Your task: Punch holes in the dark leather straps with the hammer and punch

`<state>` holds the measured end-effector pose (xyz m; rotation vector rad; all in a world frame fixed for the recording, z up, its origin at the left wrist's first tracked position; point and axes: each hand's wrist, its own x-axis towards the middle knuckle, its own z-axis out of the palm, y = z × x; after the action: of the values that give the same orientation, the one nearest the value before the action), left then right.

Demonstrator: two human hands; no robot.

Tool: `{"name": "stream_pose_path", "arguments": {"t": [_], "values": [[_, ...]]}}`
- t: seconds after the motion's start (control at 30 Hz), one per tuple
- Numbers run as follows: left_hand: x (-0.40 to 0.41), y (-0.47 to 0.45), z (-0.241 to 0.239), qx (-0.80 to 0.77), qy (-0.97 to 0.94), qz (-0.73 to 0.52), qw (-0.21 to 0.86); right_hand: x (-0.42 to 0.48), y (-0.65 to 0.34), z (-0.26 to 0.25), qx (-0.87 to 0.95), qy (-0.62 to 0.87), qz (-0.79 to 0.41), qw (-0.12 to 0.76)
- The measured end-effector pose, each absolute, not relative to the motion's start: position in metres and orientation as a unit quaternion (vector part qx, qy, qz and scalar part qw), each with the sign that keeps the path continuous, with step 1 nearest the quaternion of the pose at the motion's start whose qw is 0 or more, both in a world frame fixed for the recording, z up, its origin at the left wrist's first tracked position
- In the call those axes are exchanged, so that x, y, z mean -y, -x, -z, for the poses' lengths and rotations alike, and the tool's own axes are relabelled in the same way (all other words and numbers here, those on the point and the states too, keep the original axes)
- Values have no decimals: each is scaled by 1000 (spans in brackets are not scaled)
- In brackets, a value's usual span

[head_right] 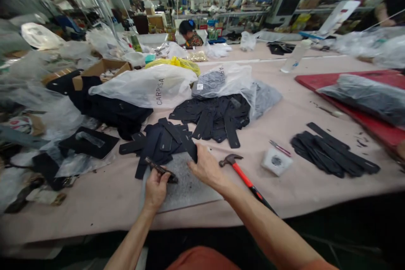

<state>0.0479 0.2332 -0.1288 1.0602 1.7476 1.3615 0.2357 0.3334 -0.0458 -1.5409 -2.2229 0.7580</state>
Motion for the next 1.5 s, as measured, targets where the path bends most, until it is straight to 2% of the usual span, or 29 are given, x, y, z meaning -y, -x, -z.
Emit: {"name": "stream_pose_path", "arguments": {"t": [0.1, 0.27, 0.6, 0.83, 1.07, 1.37, 1.5], "values": [[-233, -46, 130, -683, -422, -508, 312, -283, -262, 75, 774, 559, -257, 152], [-234, -46, 131, -676, -433, -510, 309, -248, -270, 93, 761, 551, -274, 204], [-232, -49, 129, -658, -423, -524, 337, -251, -276, 100, 729, 555, -345, 204], [-229, -52, 128, -643, -410, -529, 372, -270, -266, 101, 693, 540, -389, 277], [-228, -55, 124, -642, -417, -528, 368, -258, -257, 88, 798, 548, -195, 157], [-242, -62, 113, -665, -410, -531, 328, -236, -262, 112, 846, 476, -163, 176], [-274, -76, 97, -642, -478, -528, 285, -223, -250, 116, 837, 495, -143, 185]]}}
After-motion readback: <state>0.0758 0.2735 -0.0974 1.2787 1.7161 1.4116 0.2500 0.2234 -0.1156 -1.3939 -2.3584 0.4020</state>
